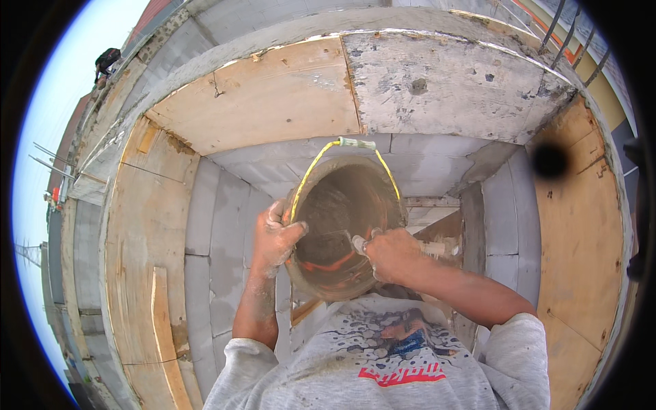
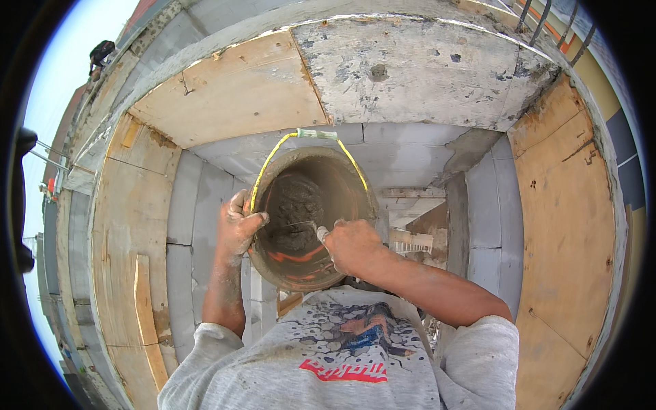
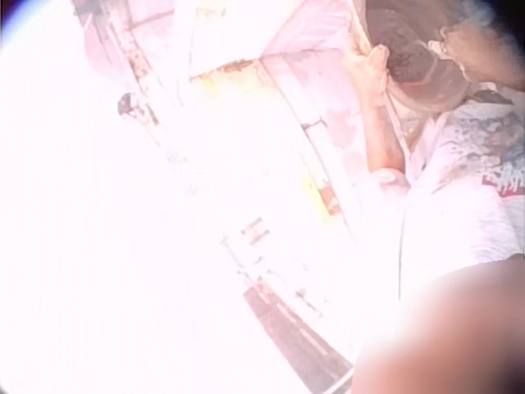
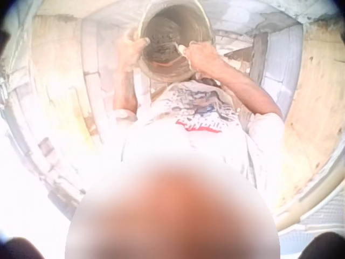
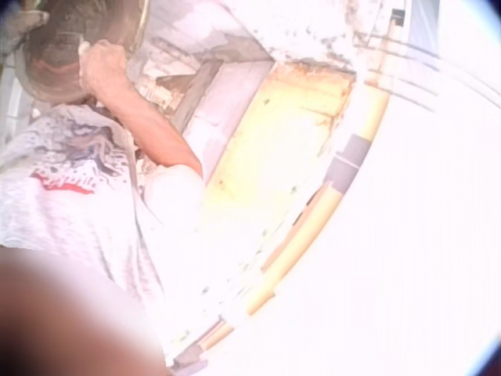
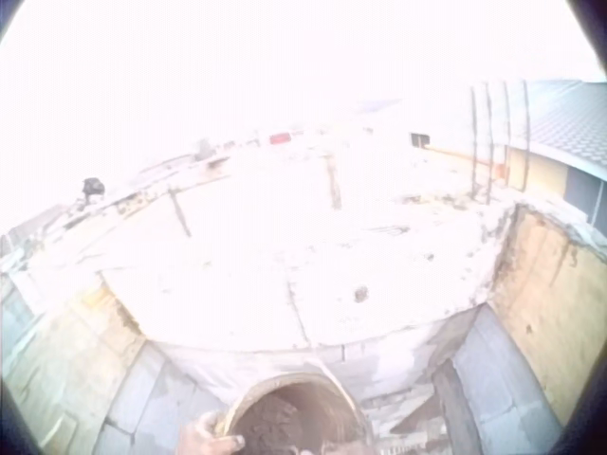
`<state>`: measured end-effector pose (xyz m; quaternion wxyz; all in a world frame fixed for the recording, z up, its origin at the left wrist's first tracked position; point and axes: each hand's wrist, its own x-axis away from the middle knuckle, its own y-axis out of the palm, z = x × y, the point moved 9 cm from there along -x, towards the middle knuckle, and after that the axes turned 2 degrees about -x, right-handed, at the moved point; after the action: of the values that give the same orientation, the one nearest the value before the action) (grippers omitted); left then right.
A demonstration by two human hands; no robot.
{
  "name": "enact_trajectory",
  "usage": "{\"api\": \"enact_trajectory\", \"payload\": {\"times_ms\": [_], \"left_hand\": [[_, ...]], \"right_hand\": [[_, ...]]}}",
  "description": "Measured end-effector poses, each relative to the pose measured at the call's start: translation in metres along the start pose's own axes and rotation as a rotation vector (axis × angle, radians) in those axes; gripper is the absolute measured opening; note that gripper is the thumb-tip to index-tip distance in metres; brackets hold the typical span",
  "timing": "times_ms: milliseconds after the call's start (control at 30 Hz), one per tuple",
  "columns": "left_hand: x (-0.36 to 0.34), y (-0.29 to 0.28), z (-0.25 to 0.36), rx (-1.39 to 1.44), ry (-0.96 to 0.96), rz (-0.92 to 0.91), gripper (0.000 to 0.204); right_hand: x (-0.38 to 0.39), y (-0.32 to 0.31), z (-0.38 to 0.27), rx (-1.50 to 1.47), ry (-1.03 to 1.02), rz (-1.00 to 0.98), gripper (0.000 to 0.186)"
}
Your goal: The person scoops wet cement from a bucket with a trowel and spreads it along a wooden formwork edge on a rooftop. They repeatedly pour and smooth the cement to fill gaps and level the surface.
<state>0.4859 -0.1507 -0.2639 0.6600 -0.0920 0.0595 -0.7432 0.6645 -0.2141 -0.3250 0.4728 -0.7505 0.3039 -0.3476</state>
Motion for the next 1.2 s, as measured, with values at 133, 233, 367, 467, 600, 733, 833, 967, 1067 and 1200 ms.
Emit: {"api": "enact_trajectory", "payload": {"times_ms": [133,233,367,467,600,733,833,967,1067,1200], "left_hand": [[0.0,0.013,0.005,-0.058,0.038,-0.04,0.014],[-0.007,0.017,0.01,0.07,0.067,0.004,0.013],[-0.009,0.024,0.009,-0.014,0.045,-0.018,0.014],[-0.007,0.03,0.006,-0.052,0.015,-0.045,0.013],[-0.01,0.044,0.006,-0.041,0.007,-0.059,0.012],[-0.013,0.049,0.006,0.06,0.023,-0.029,0.012],[-0.01,0.057,0.002,-0.013,0.022,-0.05,0.017],[-0.016,0.067,0.002,-0.037,0.108,-0.048,0.022],[-0.021,0.07,0.004,-0.064,0.101,-0.05,0.02],[-0.021,0.083,0.013,-0.101,0.008,-0.103,0.013]], "right_hand": [[-0.006,-0.029,0.016,0.076,0.181,0.196,0.044],[0.001,-0.019,-0.011,0.087,0.121,0.181,0.041],[0.014,0.005,-0.005,0.013,0.0,-0.02,0.047],[0.017,-0.03,0.036,0.051,0.251,0.308,0.046],[0.006,-0.013,0.019,0.117,0.16,0.1,0.049],[0.015,0.003,0.009,0.051,0.123,0.036,0.039],[0.016,0.001,0.035,0.091,0.224,0.054,0.034],[0.006,0.004,0.05,0.151,0.184,-0.13,0.024],[0.014,-0.001,0.057,0.091,0.223,-0.262,0.016],[0.012,-0.058,0.076,0.377,0.222,0.15,0.02]]}}
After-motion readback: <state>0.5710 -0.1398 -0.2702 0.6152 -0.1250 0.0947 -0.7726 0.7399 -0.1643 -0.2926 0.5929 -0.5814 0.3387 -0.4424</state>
